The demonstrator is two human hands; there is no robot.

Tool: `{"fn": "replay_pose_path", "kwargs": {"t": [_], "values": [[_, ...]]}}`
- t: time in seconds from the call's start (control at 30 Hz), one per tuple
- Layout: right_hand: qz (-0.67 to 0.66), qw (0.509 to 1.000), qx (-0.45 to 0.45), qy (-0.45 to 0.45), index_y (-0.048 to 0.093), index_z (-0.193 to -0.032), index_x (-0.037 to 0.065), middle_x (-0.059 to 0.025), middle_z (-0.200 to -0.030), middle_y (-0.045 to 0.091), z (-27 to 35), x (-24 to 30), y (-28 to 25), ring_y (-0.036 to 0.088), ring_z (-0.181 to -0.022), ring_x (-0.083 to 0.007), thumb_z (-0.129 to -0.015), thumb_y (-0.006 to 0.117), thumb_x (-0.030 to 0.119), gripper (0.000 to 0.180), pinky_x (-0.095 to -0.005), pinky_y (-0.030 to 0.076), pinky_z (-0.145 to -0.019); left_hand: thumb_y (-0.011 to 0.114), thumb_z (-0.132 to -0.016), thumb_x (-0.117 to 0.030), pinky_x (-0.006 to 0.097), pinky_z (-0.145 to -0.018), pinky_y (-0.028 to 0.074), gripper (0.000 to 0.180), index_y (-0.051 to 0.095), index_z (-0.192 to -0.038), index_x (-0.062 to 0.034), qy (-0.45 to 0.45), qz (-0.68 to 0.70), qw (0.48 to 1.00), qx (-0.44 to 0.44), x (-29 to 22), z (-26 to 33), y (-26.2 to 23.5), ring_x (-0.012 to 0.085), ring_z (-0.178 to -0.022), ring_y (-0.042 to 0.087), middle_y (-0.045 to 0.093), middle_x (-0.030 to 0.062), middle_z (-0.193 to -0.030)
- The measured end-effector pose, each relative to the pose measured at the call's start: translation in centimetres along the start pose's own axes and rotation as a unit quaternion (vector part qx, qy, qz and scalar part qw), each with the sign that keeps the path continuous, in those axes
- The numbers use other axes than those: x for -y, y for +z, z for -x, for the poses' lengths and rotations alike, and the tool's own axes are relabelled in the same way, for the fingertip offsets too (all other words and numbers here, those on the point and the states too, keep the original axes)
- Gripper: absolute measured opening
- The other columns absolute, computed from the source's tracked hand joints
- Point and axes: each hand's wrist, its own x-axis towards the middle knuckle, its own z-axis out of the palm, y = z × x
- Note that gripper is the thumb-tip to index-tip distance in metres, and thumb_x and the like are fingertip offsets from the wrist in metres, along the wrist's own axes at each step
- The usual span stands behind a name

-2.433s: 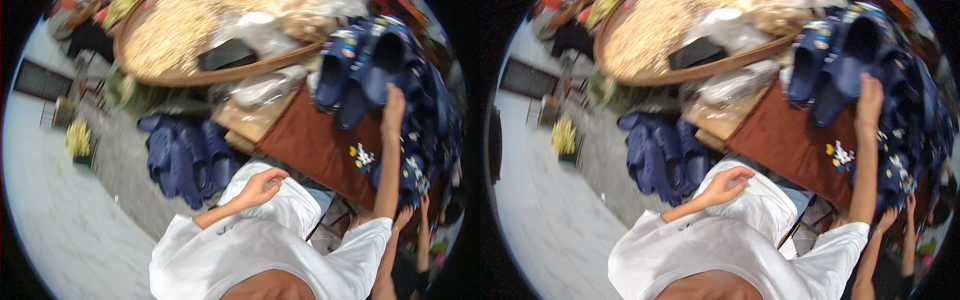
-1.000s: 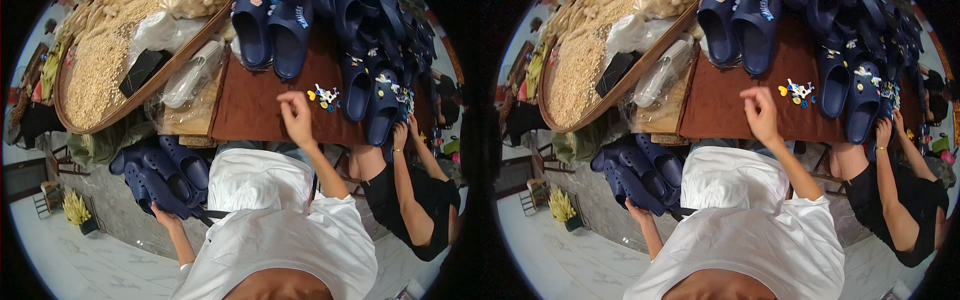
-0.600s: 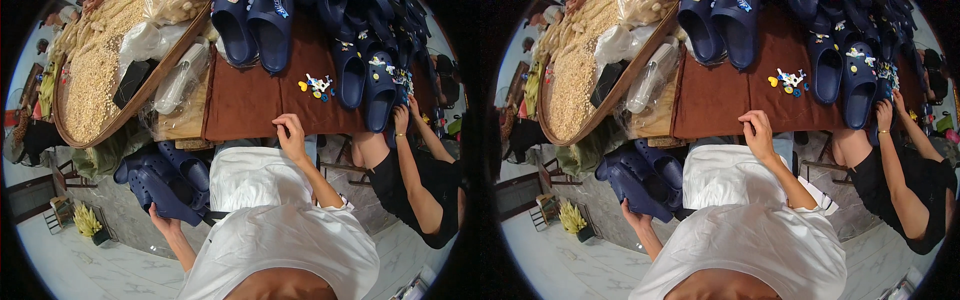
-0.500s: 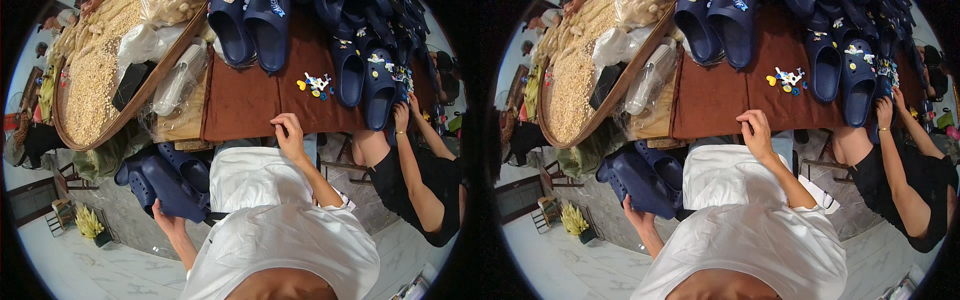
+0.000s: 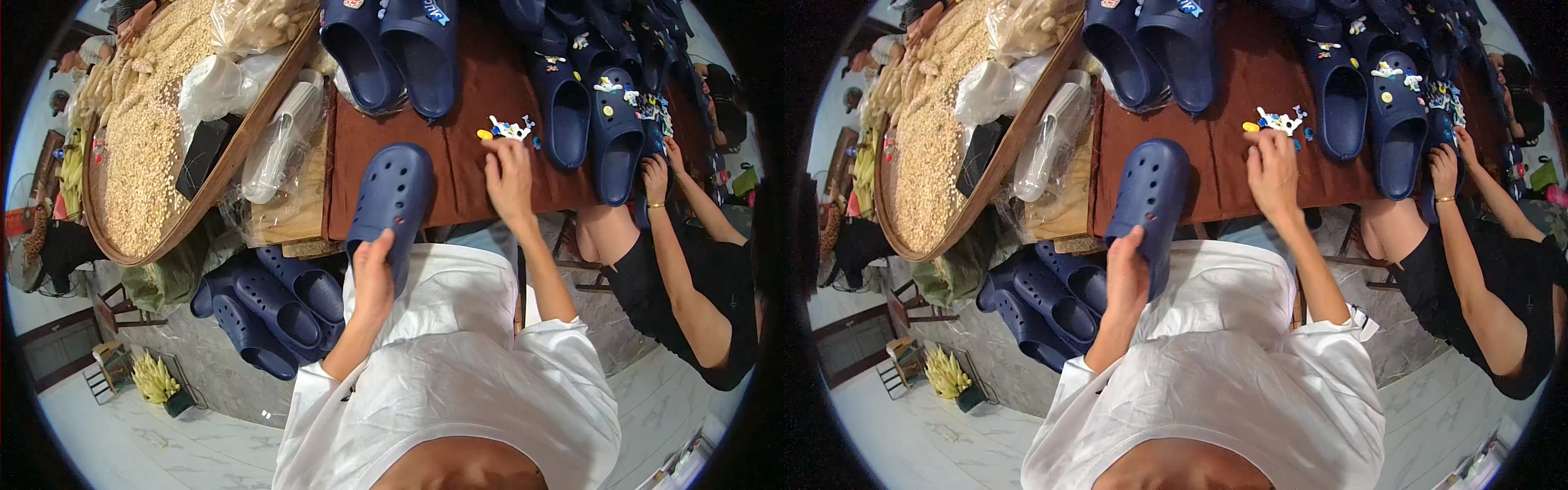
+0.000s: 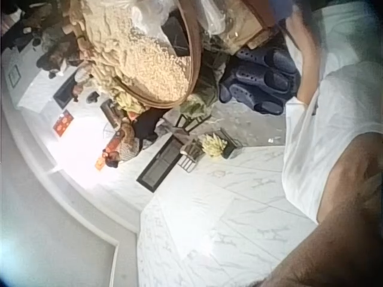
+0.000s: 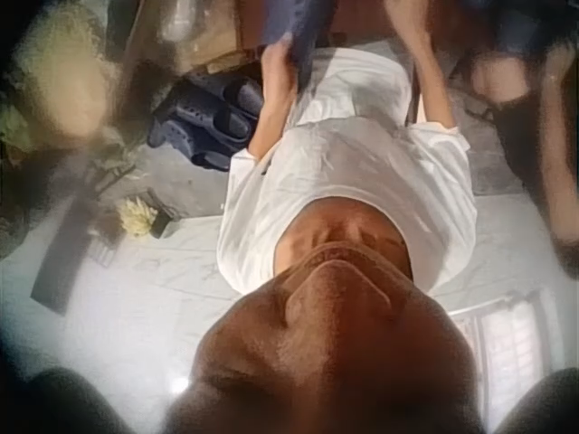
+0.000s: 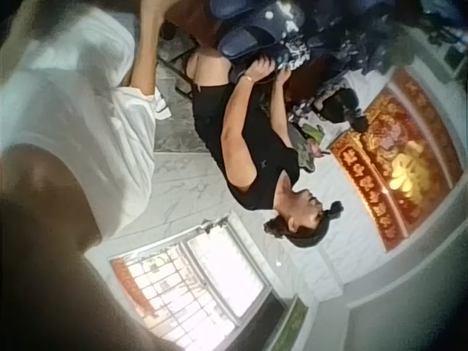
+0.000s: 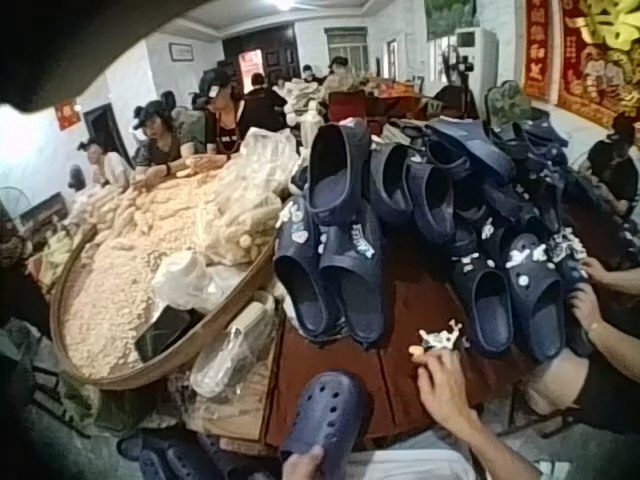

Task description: Assembling decorative charms onto blue foam clogs.

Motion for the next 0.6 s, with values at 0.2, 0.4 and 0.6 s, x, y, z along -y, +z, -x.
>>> {"fn": "replay_pose_path", "kwargs": {"t": [0.2,0.4,0.6], "values": [[0.097,0.993,-0.008,-0.063,0.061,-0.117,0.004,-0.0146,-0.112,0.057,-3.2,-4.6,0.8,0.054,-0.101,-0.0358,-0.083,0.056,-0.005,0.035,-0.0452,0.045,-0.088,0.061,-0.094,-0.02,0.031,-0.087,0.044,0.023,0.063,-0.108,-0.0016,-0.058,0.058,0.997,0.01,1.7,-1.6,0.4,0.0127,-0.096,0.058,0.064,0.003,-0.107],[0.124,0.986,0.075,-0.083,0.063,-0.116,0.007,-0.0117,-0.109,0.058,-3.6,-6.1,0.9,0.056,-0.098,-0.0326,-0.084,0.059,-0.003,0.034,-0.0445,0.045,-0.084,0.056,-0.09,-0.011,0.045,-0.104,0.045,0.049,0.042,-0.134,0.0034,-0.116,0.284,0.952,-0.003,0.2,-3.8,1.4,0.0305,-0.12,0.055,0.054,0.0186,-0.132],[0.115,0.985,0.092,-0.089,0.062,-0.111,0.008,-0.0113,-0.106,0.057,-4.3,-5.3,0.1,0.055,-0.097,-0.0321,-0.087,0.062,0.002,0.024,-0.0442,0.044,-0.081,0.05,-0.082,-0.003,0.051,-0.11,0.04,0.056,0.041,-0.137,0.0069,-0.072,0.31,0.948,0.002,0.7,-5.0,1.6,0.0391,-0.125,0.052,0.05,0.0254,-0.137]]}}
